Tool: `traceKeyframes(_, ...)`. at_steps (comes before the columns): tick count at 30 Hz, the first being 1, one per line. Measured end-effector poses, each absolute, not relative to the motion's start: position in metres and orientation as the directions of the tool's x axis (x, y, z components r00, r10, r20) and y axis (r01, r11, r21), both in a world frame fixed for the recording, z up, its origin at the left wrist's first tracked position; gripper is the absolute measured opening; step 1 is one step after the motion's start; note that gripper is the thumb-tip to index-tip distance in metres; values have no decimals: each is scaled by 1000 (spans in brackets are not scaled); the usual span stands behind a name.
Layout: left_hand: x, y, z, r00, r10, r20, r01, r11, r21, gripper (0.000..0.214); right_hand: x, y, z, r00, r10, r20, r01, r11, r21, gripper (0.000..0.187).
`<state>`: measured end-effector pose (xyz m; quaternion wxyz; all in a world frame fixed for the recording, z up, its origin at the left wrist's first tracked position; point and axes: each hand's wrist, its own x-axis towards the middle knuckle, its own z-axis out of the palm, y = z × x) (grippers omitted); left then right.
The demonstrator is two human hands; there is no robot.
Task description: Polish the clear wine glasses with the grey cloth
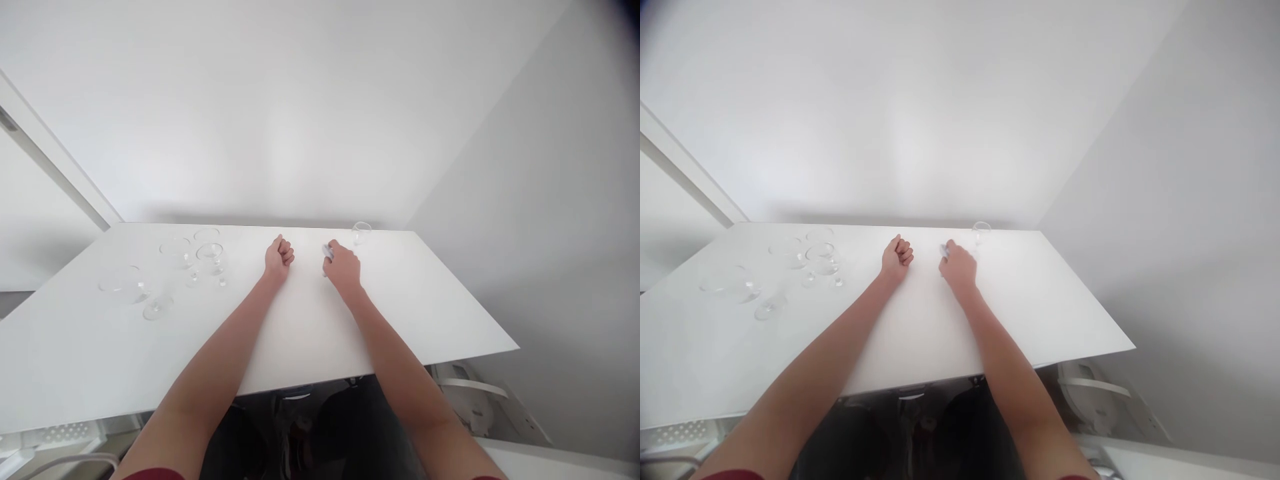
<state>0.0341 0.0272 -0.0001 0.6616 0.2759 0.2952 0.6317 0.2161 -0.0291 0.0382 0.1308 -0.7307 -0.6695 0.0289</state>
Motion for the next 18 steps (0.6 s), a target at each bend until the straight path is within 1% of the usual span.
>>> traceKeyframes(2, 35, 27, 0, 35, 998, -43, -665, 55, 745, 54, 227, -28, 37, 204, 979, 11, 955, -196, -222, 35)
traceKeyframes(4, 35, 27, 0, 46, 998, -32, -649, 54, 759, 53, 234, -27, 33, 260, 963, -76, 942, -270, -200, 41)
traceKeyframes(7, 37, 26, 0, 58, 998, -12, -618, 45, 785, 52, 239, -27, 27, 308, 948, -82, 926, -319, -204, 55)
traceKeyframes(9, 37, 26, 0, 62, 998, -7, -608, 43, 793, 52, 240, -26, 25, 326, 938, -114, 913, -344, -219, 59)
traceKeyframes(12, 37, 27, -2, 68, 998, 1, -611, 41, 791, 52, 241, -23, 26, 326, 930, -168, 904, -359, -233, 52)
traceKeyframes(14, 36, 28, -4, 70, 998, 4, -611, 40, 791, 52, 244, -21, 27, 333, 925, -181, 898, -370, -239, 48)
traceKeyframes(18, 36, 28, -5, 66, 998, -5, -613, 45, 789, 50, 247, -20, 27, 351, 915, -199, 886, -393, -245, 45)
